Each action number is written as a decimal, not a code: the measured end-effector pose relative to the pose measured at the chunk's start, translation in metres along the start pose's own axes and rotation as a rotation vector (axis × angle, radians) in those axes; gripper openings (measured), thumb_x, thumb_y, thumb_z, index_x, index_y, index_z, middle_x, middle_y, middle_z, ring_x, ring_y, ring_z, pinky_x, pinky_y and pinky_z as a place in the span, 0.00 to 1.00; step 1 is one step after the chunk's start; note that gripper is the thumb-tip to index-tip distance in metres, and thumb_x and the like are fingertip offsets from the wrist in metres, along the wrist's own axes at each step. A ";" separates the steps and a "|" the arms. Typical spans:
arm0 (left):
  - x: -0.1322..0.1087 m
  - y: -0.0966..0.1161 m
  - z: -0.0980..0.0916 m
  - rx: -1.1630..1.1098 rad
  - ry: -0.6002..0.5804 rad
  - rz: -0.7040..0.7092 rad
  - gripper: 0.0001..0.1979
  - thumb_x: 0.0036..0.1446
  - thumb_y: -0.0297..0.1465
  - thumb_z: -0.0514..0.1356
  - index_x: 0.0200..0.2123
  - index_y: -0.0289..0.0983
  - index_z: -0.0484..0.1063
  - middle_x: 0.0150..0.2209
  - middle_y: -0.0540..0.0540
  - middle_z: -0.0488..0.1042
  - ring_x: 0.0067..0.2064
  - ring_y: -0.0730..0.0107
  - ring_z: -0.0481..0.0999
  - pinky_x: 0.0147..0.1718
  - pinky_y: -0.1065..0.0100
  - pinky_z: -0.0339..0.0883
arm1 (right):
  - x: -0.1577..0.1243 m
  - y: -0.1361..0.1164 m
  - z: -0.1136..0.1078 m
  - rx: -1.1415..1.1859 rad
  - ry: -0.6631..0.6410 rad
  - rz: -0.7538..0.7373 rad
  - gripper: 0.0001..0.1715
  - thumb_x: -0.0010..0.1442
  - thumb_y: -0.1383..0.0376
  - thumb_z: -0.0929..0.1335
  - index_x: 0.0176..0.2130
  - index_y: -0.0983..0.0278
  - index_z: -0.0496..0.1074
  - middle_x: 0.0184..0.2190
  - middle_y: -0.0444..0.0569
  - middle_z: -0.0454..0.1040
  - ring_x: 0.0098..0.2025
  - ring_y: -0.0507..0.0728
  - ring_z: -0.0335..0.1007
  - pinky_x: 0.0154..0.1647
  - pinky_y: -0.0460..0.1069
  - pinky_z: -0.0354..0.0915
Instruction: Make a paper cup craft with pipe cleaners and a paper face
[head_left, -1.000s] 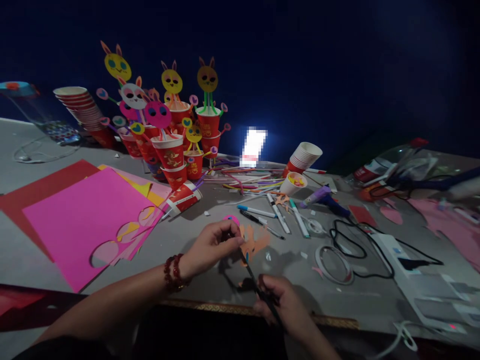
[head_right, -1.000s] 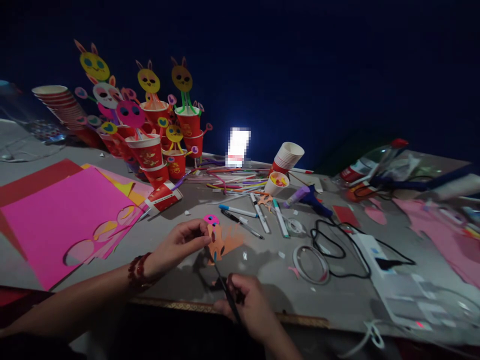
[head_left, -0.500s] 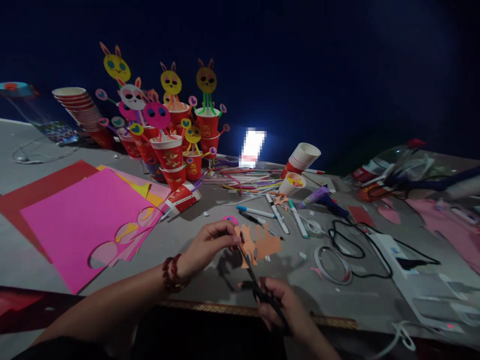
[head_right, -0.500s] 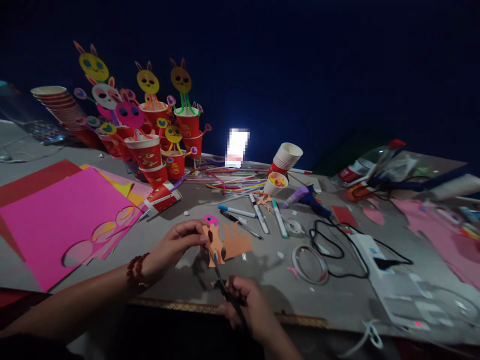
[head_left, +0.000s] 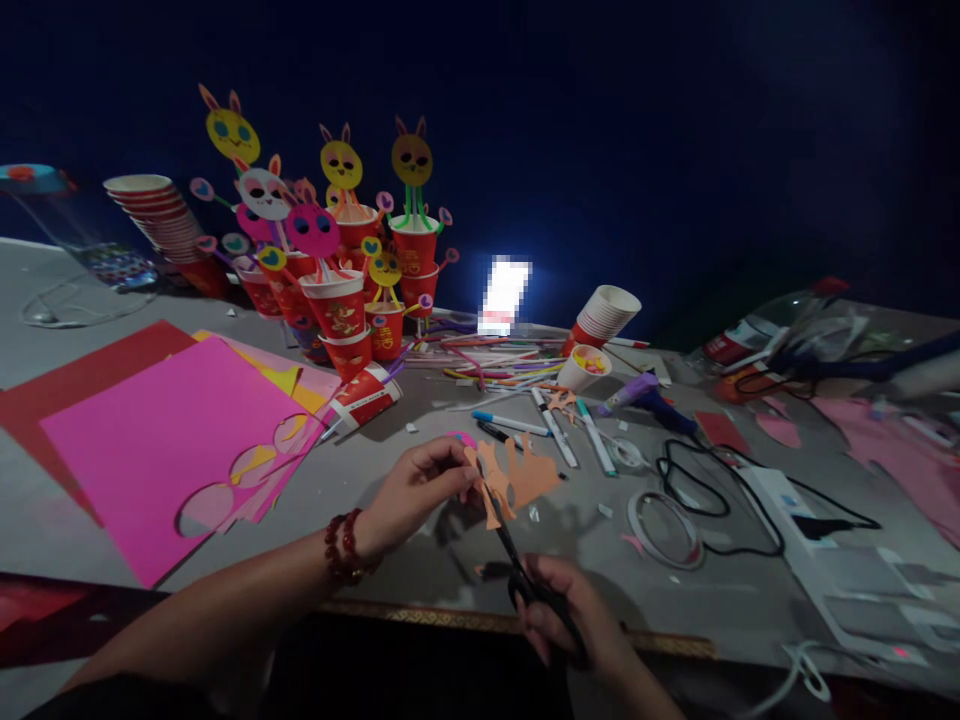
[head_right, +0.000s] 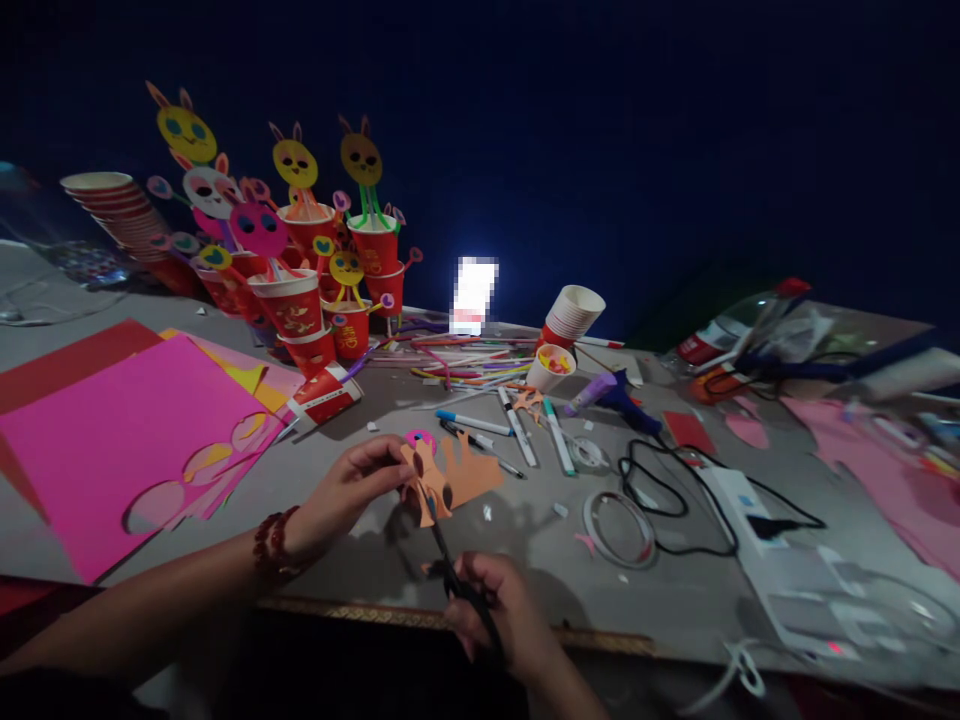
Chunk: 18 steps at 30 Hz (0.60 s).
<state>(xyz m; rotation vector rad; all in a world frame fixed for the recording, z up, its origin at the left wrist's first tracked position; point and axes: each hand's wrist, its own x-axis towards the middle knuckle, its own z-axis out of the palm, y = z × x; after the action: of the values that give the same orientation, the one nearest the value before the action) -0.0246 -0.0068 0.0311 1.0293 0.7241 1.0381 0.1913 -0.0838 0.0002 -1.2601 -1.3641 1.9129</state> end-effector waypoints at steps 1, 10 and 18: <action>0.000 0.000 0.000 0.001 0.005 -0.004 0.13 0.55 0.37 0.66 0.29 0.34 0.70 0.27 0.50 0.73 0.28 0.73 0.72 0.30 0.71 0.65 | 0.000 0.000 0.000 -0.004 -0.003 -0.002 0.38 0.42 0.33 0.71 0.26 0.63 0.61 0.16 0.38 0.61 0.15 0.46 0.55 0.16 0.42 0.50; -0.002 -0.002 0.002 -0.011 0.021 0.009 0.12 0.56 0.36 0.66 0.29 0.35 0.68 0.26 0.51 0.72 0.27 0.74 0.73 0.30 0.72 0.66 | 0.001 -0.002 0.000 -0.045 -0.012 -0.013 0.39 0.42 0.32 0.69 0.27 0.62 0.61 0.15 0.36 0.60 0.14 0.46 0.52 0.17 0.43 0.49; 0.000 -0.001 0.003 -0.028 0.021 0.031 0.10 0.58 0.33 0.64 0.29 0.35 0.68 0.27 0.51 0.74 0.28 0.74 0.75 0.30 0.73 0.66 | 0.000 -0.003 -0.002 -0.087 0.019 0.021 0.39 0.41 0.31 0.69 0.26 0.62 0.61 0.15 0.36 0.59 0.15 0.45 0.52 0.17 0.42 0.49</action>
<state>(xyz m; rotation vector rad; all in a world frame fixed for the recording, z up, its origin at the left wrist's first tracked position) -0.0216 -0.0078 0.0308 1.0092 0.7107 1.0849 0.1927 -0.0816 0.0026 -1.3350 -1.4437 1.8688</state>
